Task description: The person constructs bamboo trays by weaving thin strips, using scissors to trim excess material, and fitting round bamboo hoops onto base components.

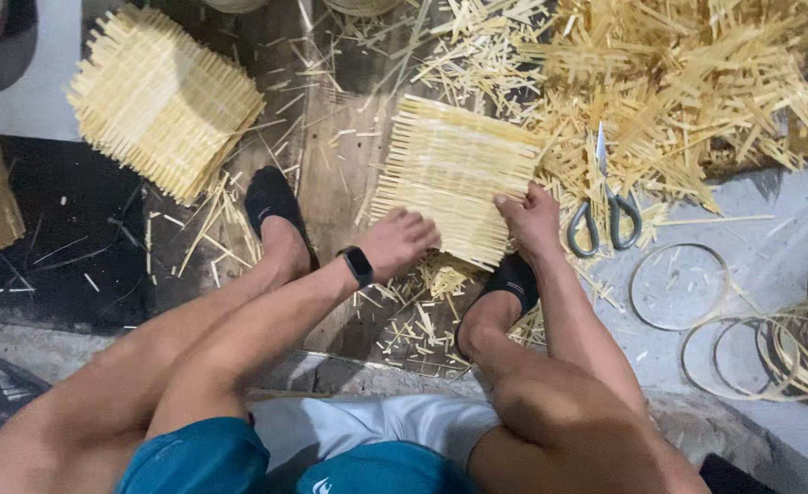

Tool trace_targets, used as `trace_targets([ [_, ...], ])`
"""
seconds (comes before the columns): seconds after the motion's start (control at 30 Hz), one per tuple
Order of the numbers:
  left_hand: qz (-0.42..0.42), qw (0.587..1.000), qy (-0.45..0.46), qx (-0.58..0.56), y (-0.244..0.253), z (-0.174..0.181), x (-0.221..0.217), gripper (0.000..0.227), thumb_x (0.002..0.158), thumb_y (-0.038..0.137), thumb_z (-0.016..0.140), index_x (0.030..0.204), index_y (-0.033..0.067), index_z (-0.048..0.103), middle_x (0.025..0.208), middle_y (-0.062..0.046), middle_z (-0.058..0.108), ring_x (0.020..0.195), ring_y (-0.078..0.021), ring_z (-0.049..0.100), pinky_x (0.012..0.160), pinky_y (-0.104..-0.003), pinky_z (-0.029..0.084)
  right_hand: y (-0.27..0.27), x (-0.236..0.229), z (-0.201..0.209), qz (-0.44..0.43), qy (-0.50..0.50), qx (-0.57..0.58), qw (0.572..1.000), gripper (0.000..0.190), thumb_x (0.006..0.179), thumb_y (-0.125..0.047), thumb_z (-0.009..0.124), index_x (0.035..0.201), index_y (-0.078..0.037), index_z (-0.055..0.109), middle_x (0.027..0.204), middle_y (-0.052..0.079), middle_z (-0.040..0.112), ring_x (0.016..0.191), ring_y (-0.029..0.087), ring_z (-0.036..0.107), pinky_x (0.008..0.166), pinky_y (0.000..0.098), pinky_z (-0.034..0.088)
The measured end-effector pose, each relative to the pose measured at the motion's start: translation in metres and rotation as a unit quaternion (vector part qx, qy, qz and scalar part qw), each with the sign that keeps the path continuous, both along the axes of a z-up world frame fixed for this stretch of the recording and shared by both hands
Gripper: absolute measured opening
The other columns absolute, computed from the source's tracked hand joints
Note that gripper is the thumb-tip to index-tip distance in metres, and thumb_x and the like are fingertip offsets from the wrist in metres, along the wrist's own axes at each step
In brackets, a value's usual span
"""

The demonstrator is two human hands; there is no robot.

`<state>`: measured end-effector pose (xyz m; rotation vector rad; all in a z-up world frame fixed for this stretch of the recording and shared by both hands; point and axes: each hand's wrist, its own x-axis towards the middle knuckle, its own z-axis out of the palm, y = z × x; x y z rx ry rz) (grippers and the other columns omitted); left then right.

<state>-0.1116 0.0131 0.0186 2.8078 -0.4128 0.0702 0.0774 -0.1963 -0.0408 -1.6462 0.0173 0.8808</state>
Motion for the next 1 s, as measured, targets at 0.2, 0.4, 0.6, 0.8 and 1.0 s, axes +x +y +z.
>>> trace_targets([
  [0.2, 0.600, 0.655, 0.187, -0.419, 0.064, -0.045, 0.047, 0.073, 0.069, 0.017, 0.097, 0.126, 0.0045, 0.052, 0.118, -0.012, 0.062, 0.104, -0.0180, 0.062, 0.091, -0.035, 0.052, 0.011, -0.009, -0.008, -0.010, -0.094, 0.005, 0.995, 0.023, 0.089, -0.002, 0.078, 0.111, 0.001, 0.072, 0.098, 0.004, 0.075, 0.080, 0.006, 0.066, 0.072, 0.0211, 0.055],
  [0.4, 0.507, 0.585, 0.236, -0.587, 0.087, -0.091, 0.039, 0.023, 0.073, 0.003, 0.088, 0.092, -0.0004, 0.075, 0.085, -0.005, 0.076, 0.070, -0.0115, 0.070, 0.065, -0.027, 0.059, 0.018, -0.007, -0.007, -0.030, -0.095, -0.018, 0.995, 0.025, 0.088, 0.000, 0.079, 0.111, 0.004, 0.071, 0.098, 0.008, 0.077, 0.079, 0.009, 0.069, 0.069, 0.0236, 0.056],
  [0.6, 0.517, 0.598, 0.235, -0.566, 0.086, -0.102, 0.036, 0.043, 0.073, 0.008, 0.088, 0.111, 0.0008, 0.068, 0.094, -0.005, 0.073, 0.079, -0.0139, 0.071, 0.067, -0.027, 0.060, -0.042, 0.006, -0.050, -0.109, -0.123, -0.046, 0.985, 0.044, 0.087, -0.007, 0.083, 0.124, 0.001, 0.061, 0.089, 0.002, 0.068, 0.078, 0.009, 0.066, 0.069, 0.0231, 0.055],
  [0.8, 0.581, 0.620, 0.164, -0.501, 0.114, -0.074, 0.016, 0.084, 0.080, 0.013, 0.090, 0.145, 0.0000, 0.040, 0.105, -0.011, 0.070, 0.088, -0.0190, 0.070, 0.070, -0.028, 0.059, -0.258, 0.016, -0.066, -0.085, -0.381, -0.507, 0.768, 0.046, 0.075, -0.021, 0.085, 0.112, 0.001, 0.066, 0.111, 0.022, 0.061, 0.103, 0.041, 0.056, 0.090, 0.0484, 0.046],
  [1.0, 0.583, 0.648, 0.036, -0.489, 0.129, -0.056, 0.004, 0.070, 0.088, 0.011, 0.088, 0.145, 0.0040, 0.047, 0.118, -0.006, 0.066, 0.100, -0.0148, 0.069, 0.078, -0.027, 0.060, -0.329, -0.009, -0.053, 0.078, -0.430, -0.521, 0.733, 0.007, 0.088, -0.014, 0.075, 0.089, -0.008, 0.072, 0.097, 0.012, 0.069, 0.102, 0.035, 0.064, 0.100, 0.0511, 0.046],
])
